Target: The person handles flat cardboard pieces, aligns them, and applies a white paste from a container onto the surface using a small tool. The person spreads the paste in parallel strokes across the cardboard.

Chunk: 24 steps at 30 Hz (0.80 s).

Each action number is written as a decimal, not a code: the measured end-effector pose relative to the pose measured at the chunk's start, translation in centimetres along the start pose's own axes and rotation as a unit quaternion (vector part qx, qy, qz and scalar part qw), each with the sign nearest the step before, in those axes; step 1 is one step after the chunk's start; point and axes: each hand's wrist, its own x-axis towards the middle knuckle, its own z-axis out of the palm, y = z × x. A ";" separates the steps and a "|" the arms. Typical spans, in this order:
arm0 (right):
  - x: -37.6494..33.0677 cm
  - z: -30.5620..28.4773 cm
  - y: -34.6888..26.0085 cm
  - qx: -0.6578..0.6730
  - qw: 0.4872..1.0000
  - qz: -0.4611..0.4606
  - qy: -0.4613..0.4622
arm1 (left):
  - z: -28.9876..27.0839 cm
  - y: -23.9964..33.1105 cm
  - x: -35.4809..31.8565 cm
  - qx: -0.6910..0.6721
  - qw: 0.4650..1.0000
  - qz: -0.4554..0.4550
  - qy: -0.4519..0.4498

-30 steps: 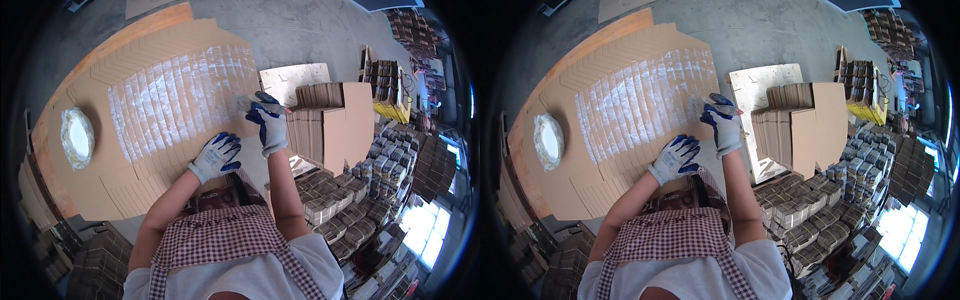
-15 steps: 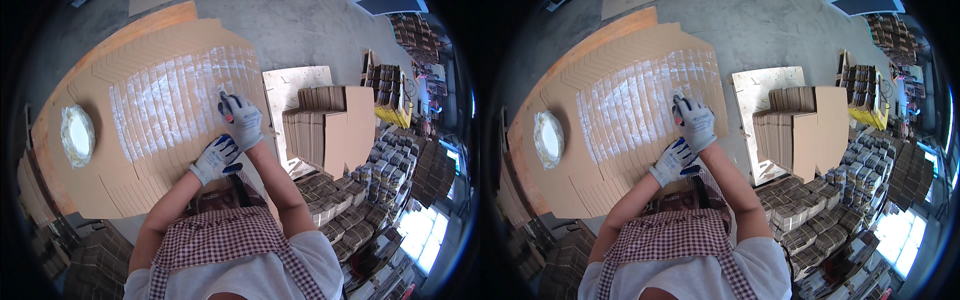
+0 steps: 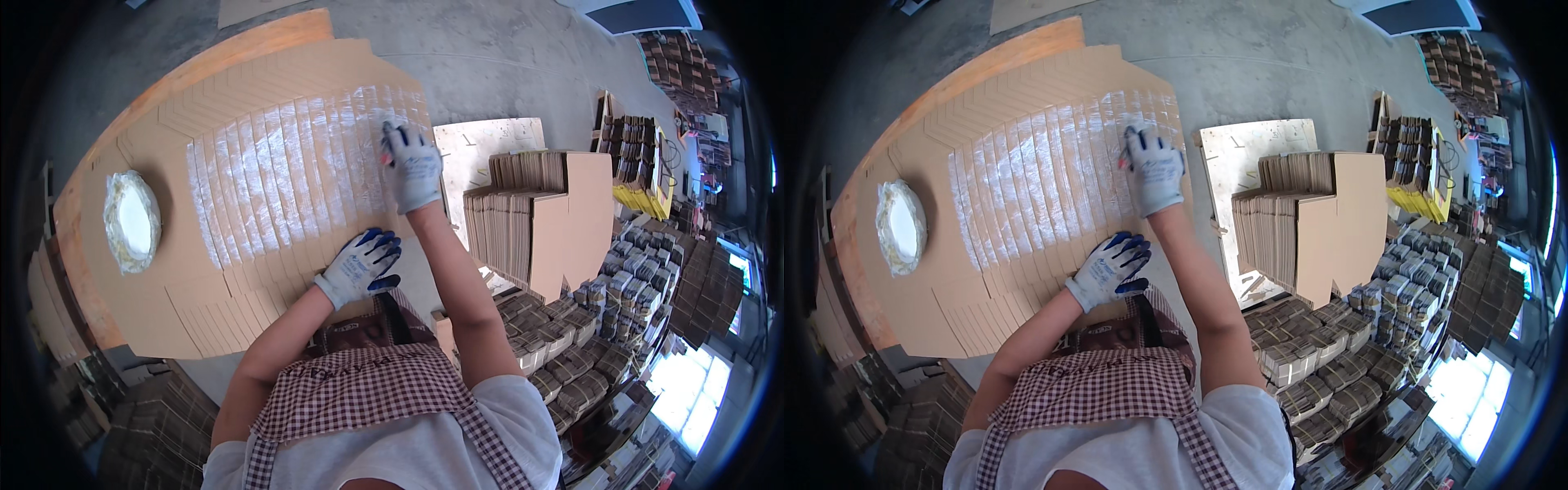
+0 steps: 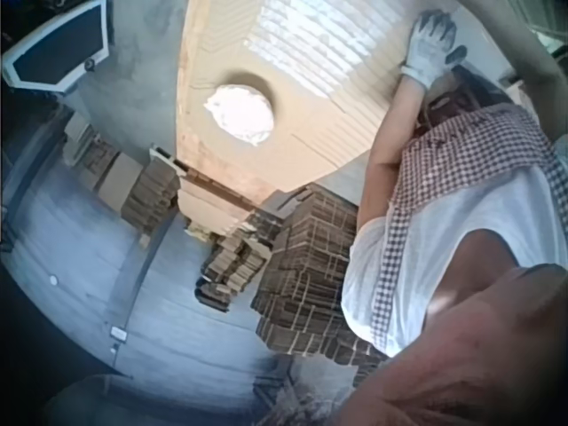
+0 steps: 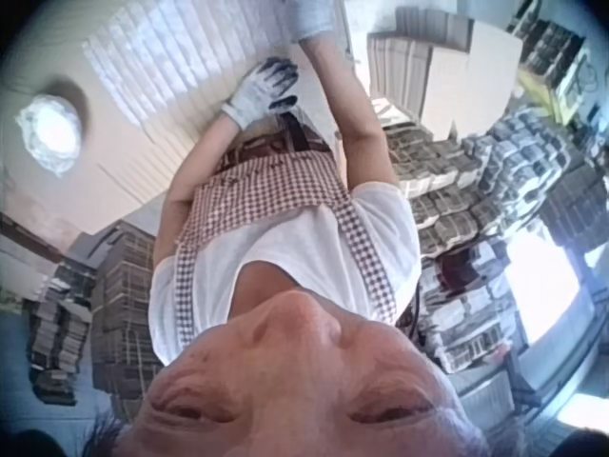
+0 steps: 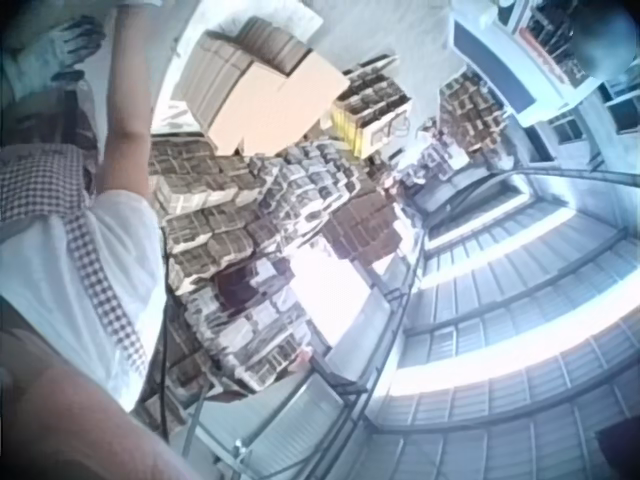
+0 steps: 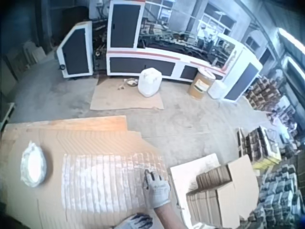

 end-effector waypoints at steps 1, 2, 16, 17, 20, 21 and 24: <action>0.3 -0.2 -0.4 0.007 1.000 -0.009 0.009 | 0.1 -0.1 -0.1 -0.004 1.000 0.002 0.006; 0.5 -0.4 -0.9 0.014 1.000 -0.017 0.019 | 0.1 -0.1 -0.4 0.000 1.000 -0.003 0.006; 1.6 0.0 -1.8 -0.028 0.997 -0.074 0.003 | 1.3 -0.3 -0.9 0.019 1.000 -0.002 0.012; 1.0 -0.1 -3.3 -0.017 0.992 -0.124 -0.005 | 1.4 -0.3 -1.2 0.017 1.000 -0.006 0.019; 1.2 0.9 -3.0 -0.043 0.980 -0.192 -0.036 | 1.3 -0.2 -0.9 0.015 1.000 0.002 0.025; 1.7 1.2 -2.5 -0.053 0.981 -0.182 -0.048 | 1.1 -0.3 -0.8 0.015 1.000 0.005 0.016; 4.1 0.9 -0.2 -0.048 0.997 -0.053 -0.037 | 1.1 -0.5 -0.8 0.007 1.000 -0.002 0.002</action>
